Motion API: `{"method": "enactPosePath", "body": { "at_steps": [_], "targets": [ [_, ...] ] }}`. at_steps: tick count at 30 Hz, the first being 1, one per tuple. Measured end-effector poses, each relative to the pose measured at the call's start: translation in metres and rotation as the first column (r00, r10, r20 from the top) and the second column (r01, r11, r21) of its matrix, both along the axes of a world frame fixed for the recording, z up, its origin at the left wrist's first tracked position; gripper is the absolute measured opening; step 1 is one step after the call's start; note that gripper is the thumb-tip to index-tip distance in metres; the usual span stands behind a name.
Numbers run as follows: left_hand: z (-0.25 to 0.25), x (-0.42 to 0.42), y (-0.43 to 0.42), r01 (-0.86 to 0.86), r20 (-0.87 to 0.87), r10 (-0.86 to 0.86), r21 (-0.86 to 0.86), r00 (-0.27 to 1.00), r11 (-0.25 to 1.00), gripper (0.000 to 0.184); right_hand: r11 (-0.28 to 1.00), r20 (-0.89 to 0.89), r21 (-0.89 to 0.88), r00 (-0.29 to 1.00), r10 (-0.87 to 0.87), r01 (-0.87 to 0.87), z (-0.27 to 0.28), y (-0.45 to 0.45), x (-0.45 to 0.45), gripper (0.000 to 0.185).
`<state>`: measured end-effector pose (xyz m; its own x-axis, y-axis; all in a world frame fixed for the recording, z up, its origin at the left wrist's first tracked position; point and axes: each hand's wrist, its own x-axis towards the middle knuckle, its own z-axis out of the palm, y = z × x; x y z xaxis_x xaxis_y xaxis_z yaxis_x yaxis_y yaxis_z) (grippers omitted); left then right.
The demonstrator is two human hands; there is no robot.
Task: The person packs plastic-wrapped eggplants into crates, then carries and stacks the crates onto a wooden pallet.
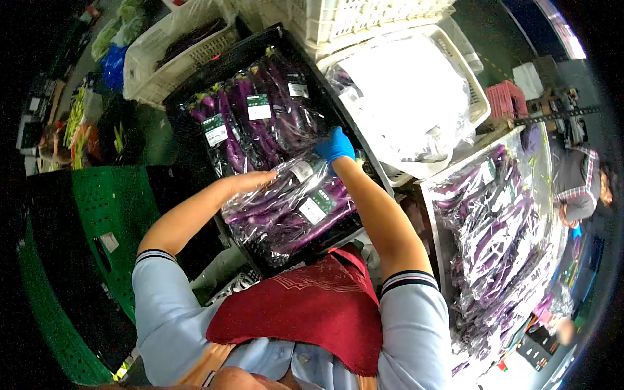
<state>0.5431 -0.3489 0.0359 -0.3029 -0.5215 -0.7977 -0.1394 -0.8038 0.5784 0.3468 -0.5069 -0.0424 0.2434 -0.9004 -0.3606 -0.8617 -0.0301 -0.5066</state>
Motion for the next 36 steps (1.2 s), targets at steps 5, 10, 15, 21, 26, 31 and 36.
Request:
{"method": "enactPosePath", "body": {
  "at_steps": [5, 10, 15, 21, 26, 31, 36],
  "targets": [
    [0.013, 0.049, 0.02, 0.29, 0.042, -0.288, -0.195, 0.957, 0.937, 0.074, 0.998, 0.035, -0.002, 0.998, 0.061, -0.061, 0.006, 0.005, 0.004, 0.055],
    [0.004, 0.025, 0.061, 0.509, 0.397, -0.376, -0.315, 0.837, 0.801, 0.06, 0.997, 0.046, -0.008, 0.996, 0.074, -0.074, 0.005, 0.01, 0.0, 0.052],
    [-0.049, 0.037, 0.062, 0.375, 0.384, -0.188, -0.499, 0.904, 0.781, 0.058, 0.994, 0.098, -0.056, 0.99, 0.1, -0.095, 0.014, 0.017, -0.008, 0.053],
    [0.009, 0.037, 0.05, 0.866, 0.568, -0.682, -0.116, 0.46, 0.487, 0.085, 0.999, 0.099, 0.018, 0.994, 0.037, -0.039, 0.007, 0.014, -0.009, 0.05],
    [-0.03, 0.028, 0.052, 0.933, 0.752, -0.617, 0.006, 0.233, 0.36, 0.079, 0.985, 0.357, 0.011, 0.921, 0.156, -0.171, 0.0, 0.007, -0.018, 0.044],
    [-0.021, 0.031, 0.043, 0.914, 0.612, -0.705, -0.076, 0.358, 0.398, 0.082, 0.661, -0.163, -0.401, 0.759, 0.63, -0.634, 0.06, 0.035, -0.035, 0.04],
    [-0.006, 0.02, 0.021, 0.824, 0.739, -0.568, 0.032, 0.362, 0.566, 0.068, 0.692, -0.272, -0.166, 0.708, 0.652, -0.702, 0.049, 0.048, -0.045, 0.057]
  ]
}}
